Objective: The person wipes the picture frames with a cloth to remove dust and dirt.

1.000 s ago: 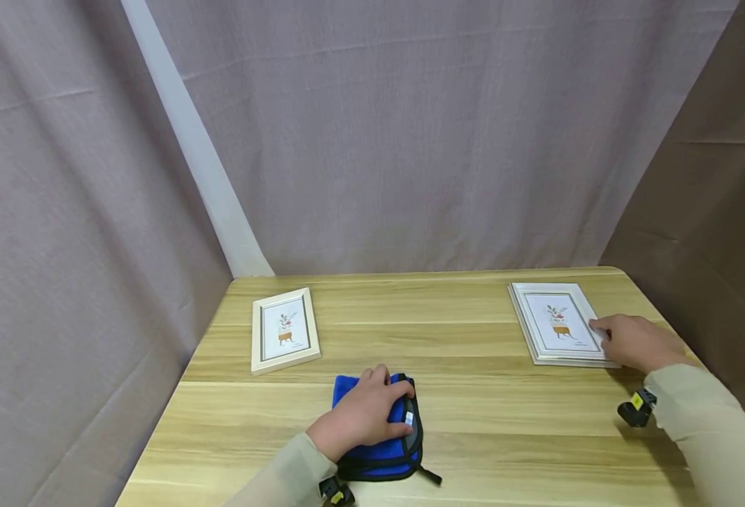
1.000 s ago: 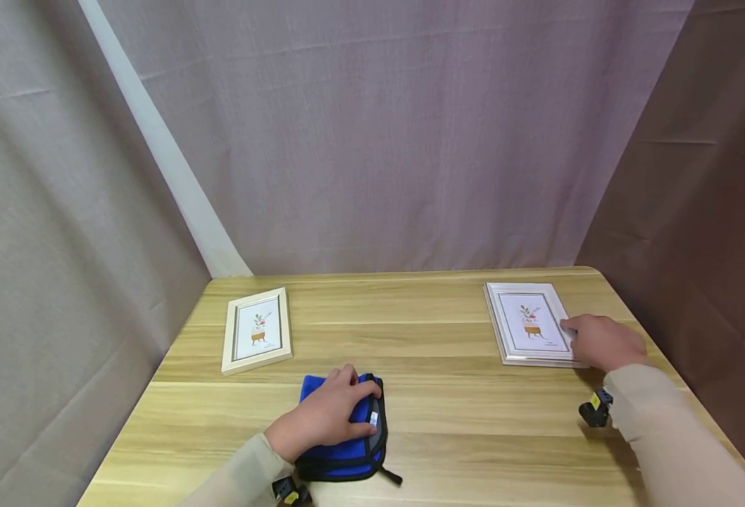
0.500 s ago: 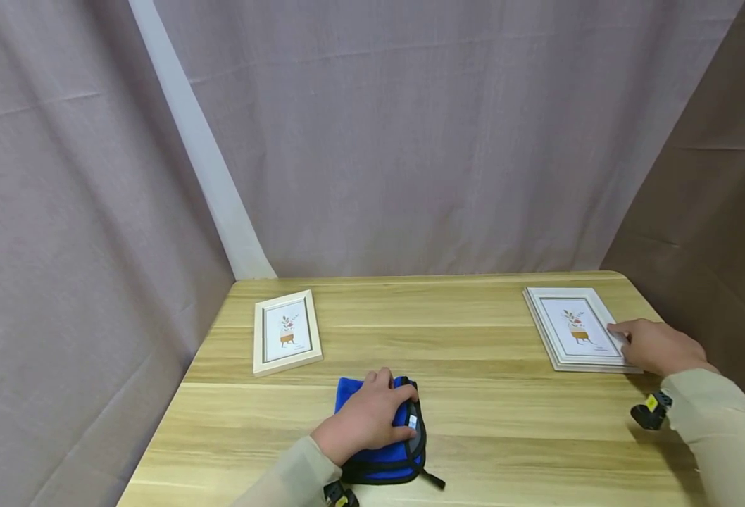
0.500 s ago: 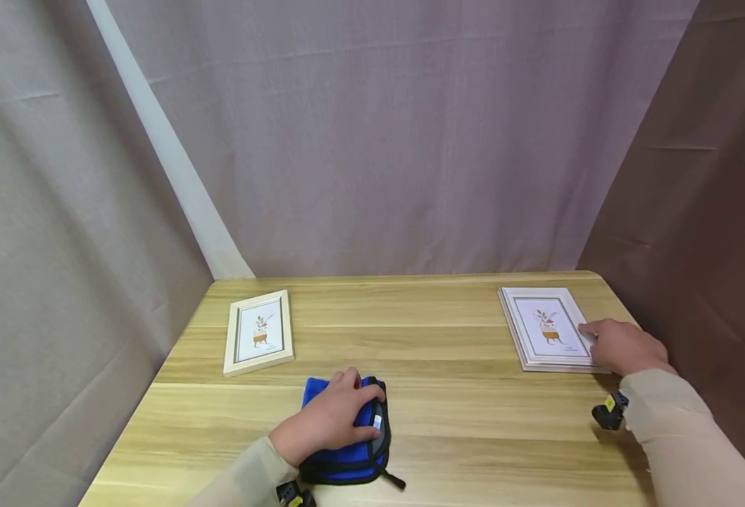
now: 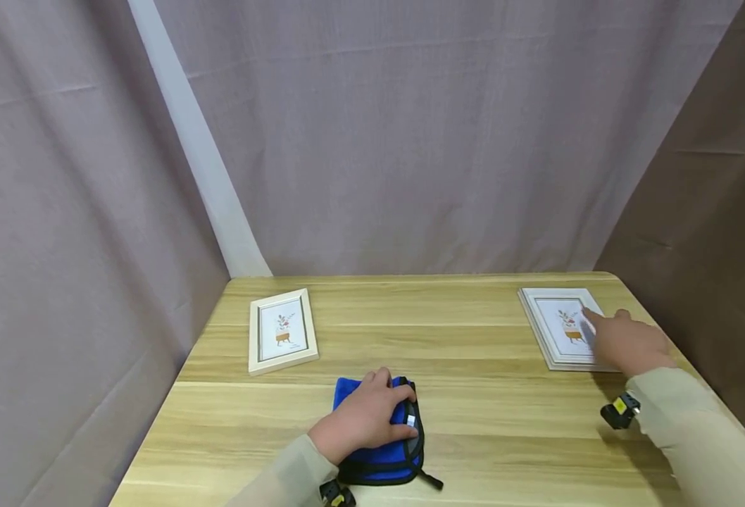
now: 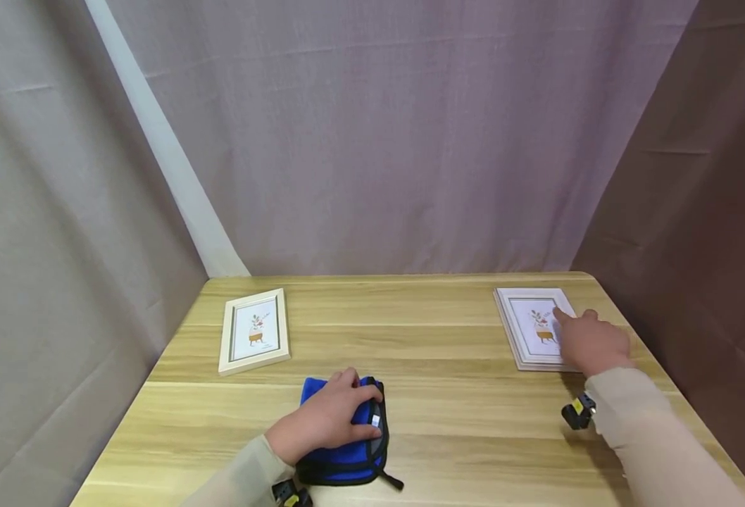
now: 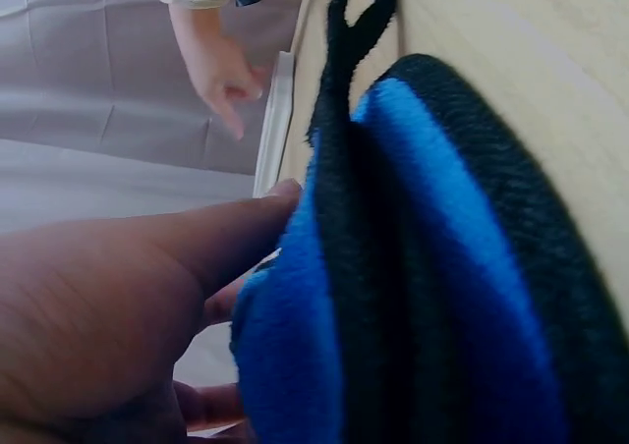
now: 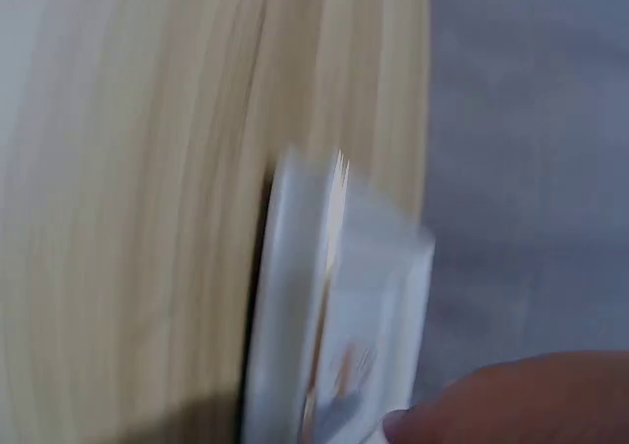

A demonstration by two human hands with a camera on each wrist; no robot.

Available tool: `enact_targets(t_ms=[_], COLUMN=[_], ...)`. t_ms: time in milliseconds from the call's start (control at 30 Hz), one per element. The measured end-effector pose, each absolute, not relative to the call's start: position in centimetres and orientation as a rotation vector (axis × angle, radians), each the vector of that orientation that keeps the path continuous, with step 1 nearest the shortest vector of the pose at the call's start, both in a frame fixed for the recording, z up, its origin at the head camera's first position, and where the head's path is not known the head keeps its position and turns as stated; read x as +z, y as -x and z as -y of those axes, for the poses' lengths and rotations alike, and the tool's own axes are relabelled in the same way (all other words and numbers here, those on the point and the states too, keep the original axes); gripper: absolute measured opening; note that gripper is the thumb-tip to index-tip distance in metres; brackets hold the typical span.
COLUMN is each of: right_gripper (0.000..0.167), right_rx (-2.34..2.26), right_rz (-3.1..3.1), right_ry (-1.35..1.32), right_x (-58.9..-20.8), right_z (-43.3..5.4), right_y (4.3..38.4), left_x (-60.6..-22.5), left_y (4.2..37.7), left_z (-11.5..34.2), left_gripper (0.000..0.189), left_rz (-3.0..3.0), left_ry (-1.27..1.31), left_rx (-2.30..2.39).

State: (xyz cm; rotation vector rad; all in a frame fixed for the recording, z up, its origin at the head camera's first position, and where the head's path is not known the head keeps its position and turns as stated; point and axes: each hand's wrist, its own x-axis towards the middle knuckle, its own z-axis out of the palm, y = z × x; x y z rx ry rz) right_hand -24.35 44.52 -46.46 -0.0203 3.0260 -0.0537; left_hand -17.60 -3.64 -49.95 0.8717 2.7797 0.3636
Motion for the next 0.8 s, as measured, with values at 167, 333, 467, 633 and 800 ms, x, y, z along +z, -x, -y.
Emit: enact_targets(t_ms=[167, 333, 467, 633, 800], right_gripper=[0.047, 0.040, 0.041, 0.046, 0.046], right_rx=[-0.098, -0.200, -0.212, -0.213, -0.223], right_rz=[-3.203, -3.219, -3.214, -3.120, -3.022], right_ry=[0.335, 0.649, 0.893, 1.108, 1.277], right_x=[-45.6, -46.2, -47.6, -47.7, -47.5], right_z=[-36.3, -27.5, -21.8, -16.7, -13.7], right_y=[23.0, 20.7, 19.5, 18.3, 17.2], left_x=[-49.9, -49.8, -49.7, -49.5, -49.6], left_y=[18.3, 19.4, 20.7, 22.3, 24.0], left_z=[4.4, 6.2, 8.7, 12.9, 18.1], left_gripper=[0.051, 0.048, 0.044, 0.036, 0.037], left_rz=[-2.749, -2.687, -2.683, -2.897, -3.126], left_ry=[-0.911, -0.948, -0.912, -0.759, -0.549], left_rx=[0.487, 0.766, 0.988, 1.046, 0.918])
